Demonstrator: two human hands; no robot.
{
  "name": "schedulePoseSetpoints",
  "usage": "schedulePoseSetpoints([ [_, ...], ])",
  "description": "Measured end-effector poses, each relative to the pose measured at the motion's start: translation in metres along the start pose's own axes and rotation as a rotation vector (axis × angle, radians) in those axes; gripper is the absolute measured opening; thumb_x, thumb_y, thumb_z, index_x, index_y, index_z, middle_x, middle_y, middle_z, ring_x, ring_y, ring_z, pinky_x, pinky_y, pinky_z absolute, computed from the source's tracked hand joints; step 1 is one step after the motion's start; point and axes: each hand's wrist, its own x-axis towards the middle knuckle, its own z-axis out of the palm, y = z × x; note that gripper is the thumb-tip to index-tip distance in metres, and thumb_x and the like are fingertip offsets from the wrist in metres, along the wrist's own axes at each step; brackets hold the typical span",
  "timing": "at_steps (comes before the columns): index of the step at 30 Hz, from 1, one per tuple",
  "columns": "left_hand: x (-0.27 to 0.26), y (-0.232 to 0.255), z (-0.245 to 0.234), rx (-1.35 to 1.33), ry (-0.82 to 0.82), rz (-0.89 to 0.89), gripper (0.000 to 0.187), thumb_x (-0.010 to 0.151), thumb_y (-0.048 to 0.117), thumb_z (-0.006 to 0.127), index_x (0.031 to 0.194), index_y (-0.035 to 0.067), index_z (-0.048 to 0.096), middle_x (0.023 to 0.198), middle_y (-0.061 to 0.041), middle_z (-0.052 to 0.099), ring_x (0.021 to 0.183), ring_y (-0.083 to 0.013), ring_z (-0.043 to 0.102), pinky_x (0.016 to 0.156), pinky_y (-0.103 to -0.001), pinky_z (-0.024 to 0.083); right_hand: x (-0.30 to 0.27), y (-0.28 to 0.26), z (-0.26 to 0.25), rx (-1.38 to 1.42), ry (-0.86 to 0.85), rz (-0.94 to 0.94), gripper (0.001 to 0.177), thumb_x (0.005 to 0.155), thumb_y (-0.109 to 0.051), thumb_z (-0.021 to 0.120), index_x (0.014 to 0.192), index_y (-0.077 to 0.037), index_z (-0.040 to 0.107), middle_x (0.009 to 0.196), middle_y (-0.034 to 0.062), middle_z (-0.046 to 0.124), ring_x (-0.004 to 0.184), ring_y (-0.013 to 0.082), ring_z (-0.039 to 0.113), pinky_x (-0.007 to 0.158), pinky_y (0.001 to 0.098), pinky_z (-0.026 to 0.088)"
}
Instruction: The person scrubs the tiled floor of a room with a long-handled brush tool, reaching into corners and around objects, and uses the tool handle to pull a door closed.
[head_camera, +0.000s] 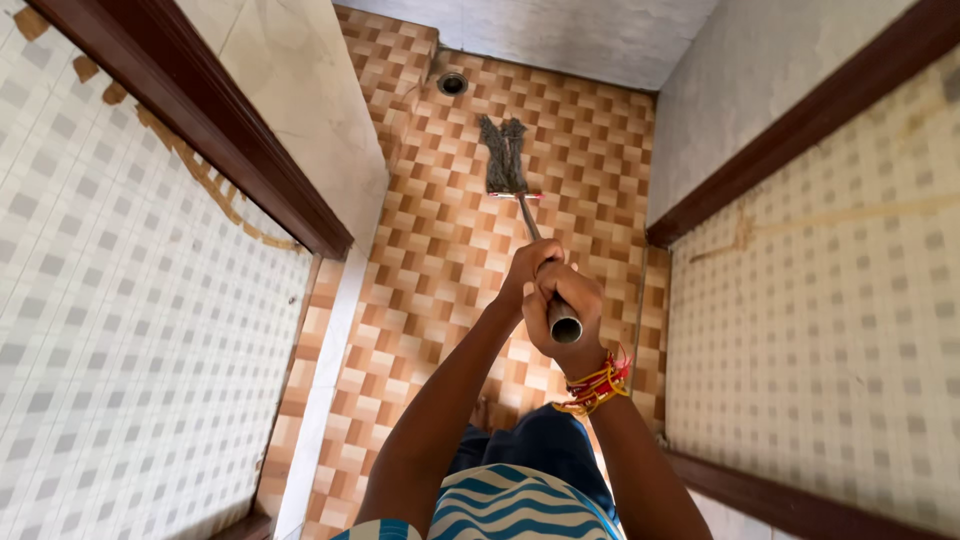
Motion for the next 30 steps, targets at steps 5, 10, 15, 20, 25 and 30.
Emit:
schedulePoseSetpoints([
  [5,-0.057,0.03,0.021,-0.005,-0.037,-0.028,0.024,0.084,0.018,0.063,0.077,0.004,0.044,0.073,-0.007,0.05,0.069,-0.0157,0.049,0.061,-0.032,0.043,-0.052,-0.048,-0.017,-0.054,-0.012,0.03,0.022,0.09,0.006,0.065,0.076,-0.002,0.05,0.067,0.0061,0.047,0.058,0.0136,0.043,0.055,0.0288,0.036],
  [10,-0.117,0.076,0.059,0.296,-0.025,0.106,0.028,0.077,0.024,0.073,0.081,0.006,0.052,0.076,-0.012,0.058,0.075,-0.0307,0.058,0.067,-0.041,0.047,-0.117,-0.095,-0.051,-0.034,0.095,-0.063,0.011,0.092,0.008,0.063,0.086,0.001,0.057,0.085,0.0096,0.064,0.075,0.0157,0.062,0.068,0.0289,0.049],
  [15,-0.212,0.178,0.112,0.406,-0.048,-0.063,0.037,0.064,0.03,0.083,0.074,0.007,0.057,0.072,-0.015,0.063,0.071,-0.0358,0.065,0.066,-0.048,0.049,-0.212,-0.157,-0.091,0.285,0.301,-0.086,0.018,0.095,0.006,0.067,0.098,-0.001,0.051,0.093,0.012,0.066,0.08,0.0192,0.065,0.071,0.035,0.056],
  [20,-0.311,0.277,0.107,0.398,0.122,-0.007,0.034,0.055,0.026,0.082,0.08,0.011,0.063,0.077,-0.012,0.067,0.077,-0.0357,0.067,0.066,-0.046,0.051,-0.256,-0.249,-0.099,0.564,0.092,-0.066,0.021,0.099,0.002,0.068,0.093,-0.002,0.048,0.075,0.0148,0.061,0.06,0.0164,0.054,0.059,0.0311,0.046],
  [25,-0.384,0.362,0.077,0.417,0.275,-0.227,0.037,0.057,0.029,0.083,0.079,0.009,0.062,0.072,-0.012,0.068,0.073,-0.0343,0.069,0.065,-0.045,0.052,-0.261,-0.341,-0.077,0.795,-0.163,-0.049,0.025,0.096,0.002,0.071,0.093,-0.003,0.047,0.07,0.0096,0.055,0.058,0.0169,0.055,0.058,0.034,0.048],
  [30,-0.456,0.425,0.053,0.534,0.511,-0.373,0.034,0.061,0.034,0.083,0.073,0.009,0.063,0.071,-0.013,0.07,0.072,-0.0338,0.071,0.068,-0.045,0.054,-0.272,-0.403,-0.042,0.902,-0.403,-0.069,0.022,0.091,-0.001,0.066,0.094,-0.006,0.045,0.071,0.0072,0.051,0.052,0.0129,0.053,0.055,0.0361,0.048],
])
